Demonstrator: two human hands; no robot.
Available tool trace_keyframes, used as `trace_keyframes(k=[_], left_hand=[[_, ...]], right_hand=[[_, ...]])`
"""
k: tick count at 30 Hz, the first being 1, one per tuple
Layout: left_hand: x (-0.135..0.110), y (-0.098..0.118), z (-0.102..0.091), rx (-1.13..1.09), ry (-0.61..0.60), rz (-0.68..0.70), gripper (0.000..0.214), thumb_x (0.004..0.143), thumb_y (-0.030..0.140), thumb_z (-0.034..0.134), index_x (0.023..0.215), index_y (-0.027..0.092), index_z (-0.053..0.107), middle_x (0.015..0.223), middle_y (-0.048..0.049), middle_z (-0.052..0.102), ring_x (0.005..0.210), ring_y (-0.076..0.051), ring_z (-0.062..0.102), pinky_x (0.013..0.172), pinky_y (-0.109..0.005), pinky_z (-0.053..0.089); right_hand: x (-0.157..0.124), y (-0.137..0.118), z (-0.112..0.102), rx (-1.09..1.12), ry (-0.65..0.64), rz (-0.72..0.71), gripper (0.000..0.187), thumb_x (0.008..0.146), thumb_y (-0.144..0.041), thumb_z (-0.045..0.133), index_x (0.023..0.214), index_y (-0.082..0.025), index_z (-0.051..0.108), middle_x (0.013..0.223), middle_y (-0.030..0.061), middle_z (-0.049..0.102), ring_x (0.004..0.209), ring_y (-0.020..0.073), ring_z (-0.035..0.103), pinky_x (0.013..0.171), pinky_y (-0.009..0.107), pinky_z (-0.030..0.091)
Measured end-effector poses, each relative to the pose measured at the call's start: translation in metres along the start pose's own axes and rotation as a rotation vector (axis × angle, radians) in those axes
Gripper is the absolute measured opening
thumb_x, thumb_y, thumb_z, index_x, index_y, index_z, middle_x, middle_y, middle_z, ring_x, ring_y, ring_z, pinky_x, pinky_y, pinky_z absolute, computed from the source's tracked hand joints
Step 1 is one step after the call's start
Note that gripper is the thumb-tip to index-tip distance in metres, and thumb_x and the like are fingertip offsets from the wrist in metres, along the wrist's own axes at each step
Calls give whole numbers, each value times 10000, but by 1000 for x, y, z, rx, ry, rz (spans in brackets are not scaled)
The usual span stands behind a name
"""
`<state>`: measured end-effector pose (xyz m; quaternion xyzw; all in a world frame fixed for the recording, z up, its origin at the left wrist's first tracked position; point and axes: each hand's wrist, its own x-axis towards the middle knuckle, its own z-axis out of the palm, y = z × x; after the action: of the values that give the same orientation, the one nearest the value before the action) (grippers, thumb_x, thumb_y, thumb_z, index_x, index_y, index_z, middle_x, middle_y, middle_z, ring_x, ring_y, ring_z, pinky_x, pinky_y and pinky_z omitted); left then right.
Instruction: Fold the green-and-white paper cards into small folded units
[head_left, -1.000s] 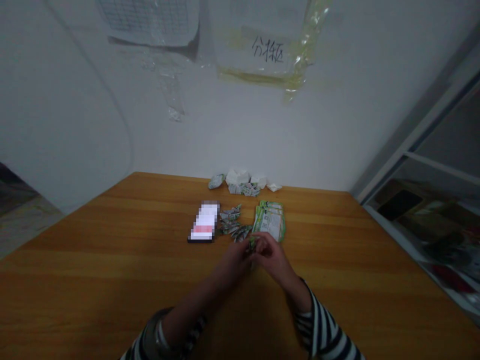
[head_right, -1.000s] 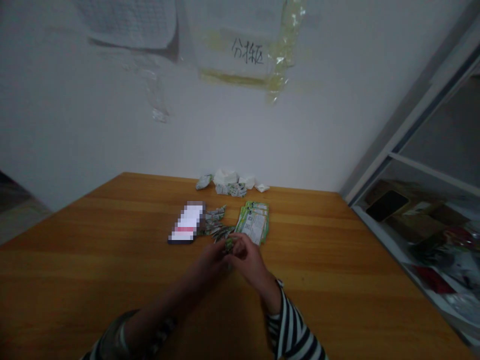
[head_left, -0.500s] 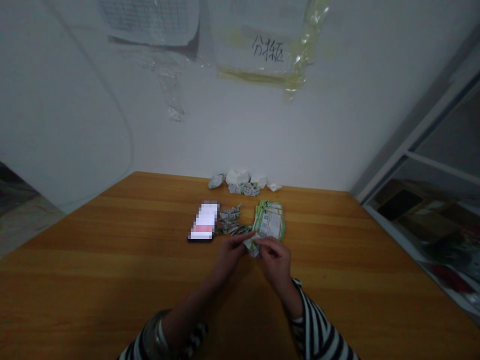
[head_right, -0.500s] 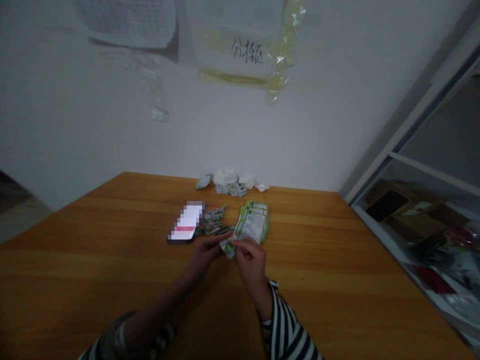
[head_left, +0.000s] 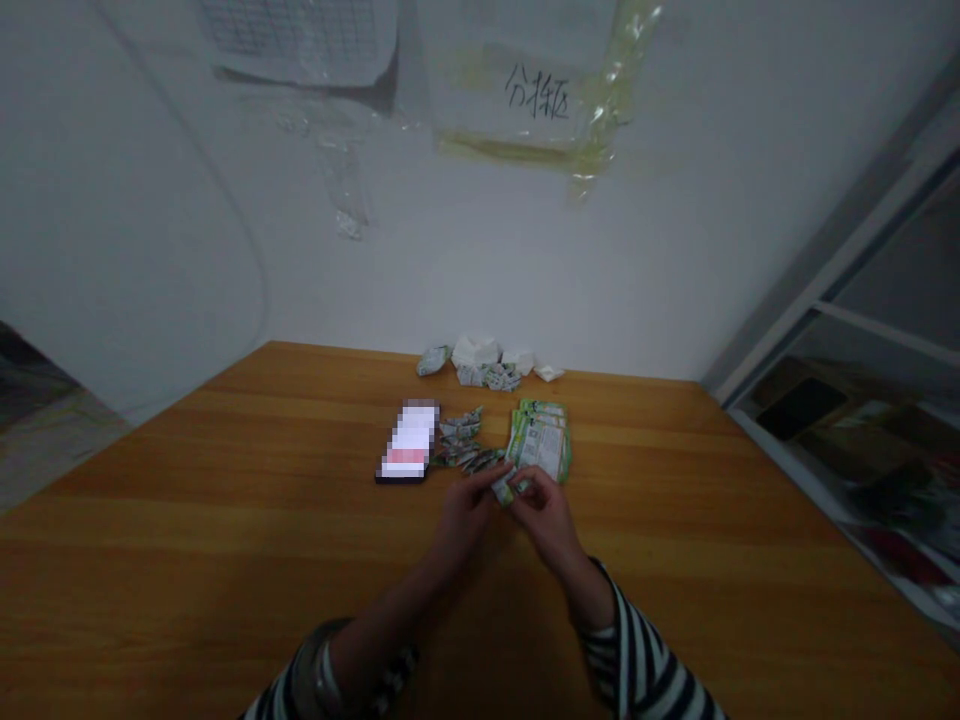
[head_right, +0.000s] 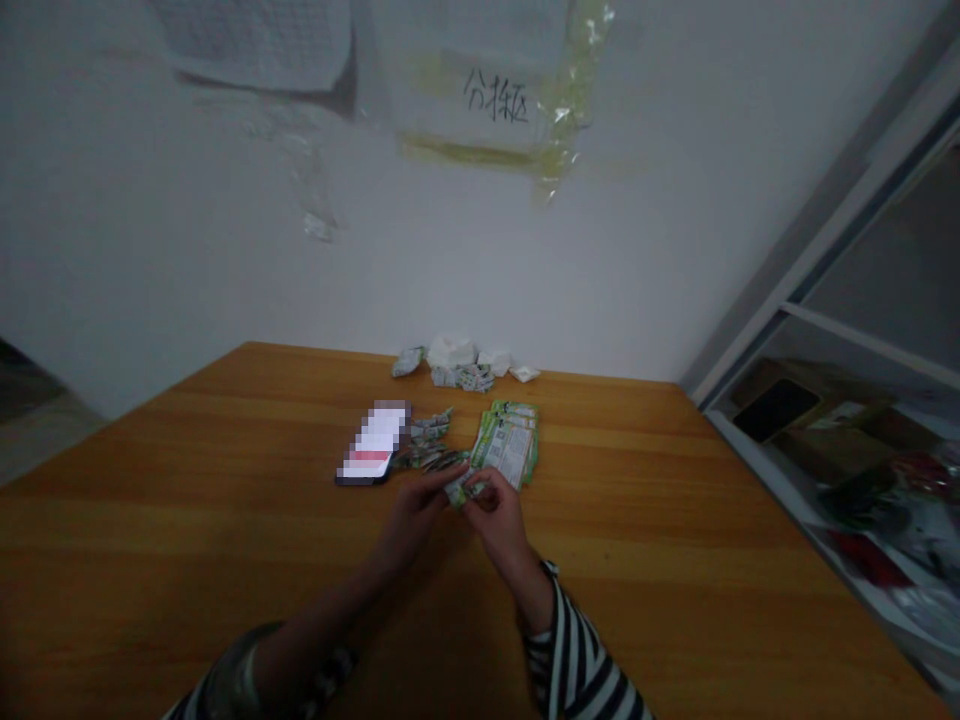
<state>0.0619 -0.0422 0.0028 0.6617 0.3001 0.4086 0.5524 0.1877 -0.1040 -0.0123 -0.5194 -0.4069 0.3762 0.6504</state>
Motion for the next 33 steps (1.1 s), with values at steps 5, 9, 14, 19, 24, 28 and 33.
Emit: trace_keyframes(k=[5,9,14,19,24,28,33], left_hand=[[-4,-2,4,5,-44,56,342,796,151,564,1107,209,694,1175,-62,690,1118,-244,622,1031,-435,425],[-4,1,4,-89,-70,54,414,785,120,565,1185,196,644,1214,-73,670,1132,-235,612,1042,-427,411],[-1,15,-2,-306,-161,-89,506,713,155,655,1217,174,612,1265,-103,632,1196,-271,559,1020,-438,424],[5,21,-5,-61,-82,-163,300,749,348,680,963,147,744,1003,-76,759,966,-277,677,889,-386,502],[6,18,-7,-42,-107,-206,240,707,342,719,826,139,769,787,-46,777,765,-227,700,730,-291,522],[5,14,-9,-132,-87,-279,260,645,323,772,825,134,766,785,-58,775,721,-204,698,697,-277,524],[5,11,-11,-141,-75,-302,280,587,317,809,781,120,763,750,-73,768,661,-191,689,655,-270,525]], right_hand=[[0,0,5,163,71,13,351,572,-105,707,788,-239,465,651,-98,555,472,71,448,422,151,339],[1,1,3,191,155,57,305,620,-212,755,853,-215,557,752,-43,644,472,67,477,419,164,353],[5,7,-10,132,156,57,206,670,-305,758,791,-146,711,613,-12,654,486,86,492,471,198,375],[5,6,-13,42,127,33,157,648,-279,776,739,-152,759,611,11,700,522,125,560,517,229,424],[2,-1,-9,-37,105,20,72,643,-227,759,690,-173,768,643,26,732,577,159,620,578,256,471],[2,0,-10,-66,119,25,44,631,-197,747,665,-171,759,597,17,718,534,148,607,552,245,462],[1,4,-9,-64,110,49,64,636,-221,737,650,-159,744,539,5,683,476,128,570,491,222,428]])
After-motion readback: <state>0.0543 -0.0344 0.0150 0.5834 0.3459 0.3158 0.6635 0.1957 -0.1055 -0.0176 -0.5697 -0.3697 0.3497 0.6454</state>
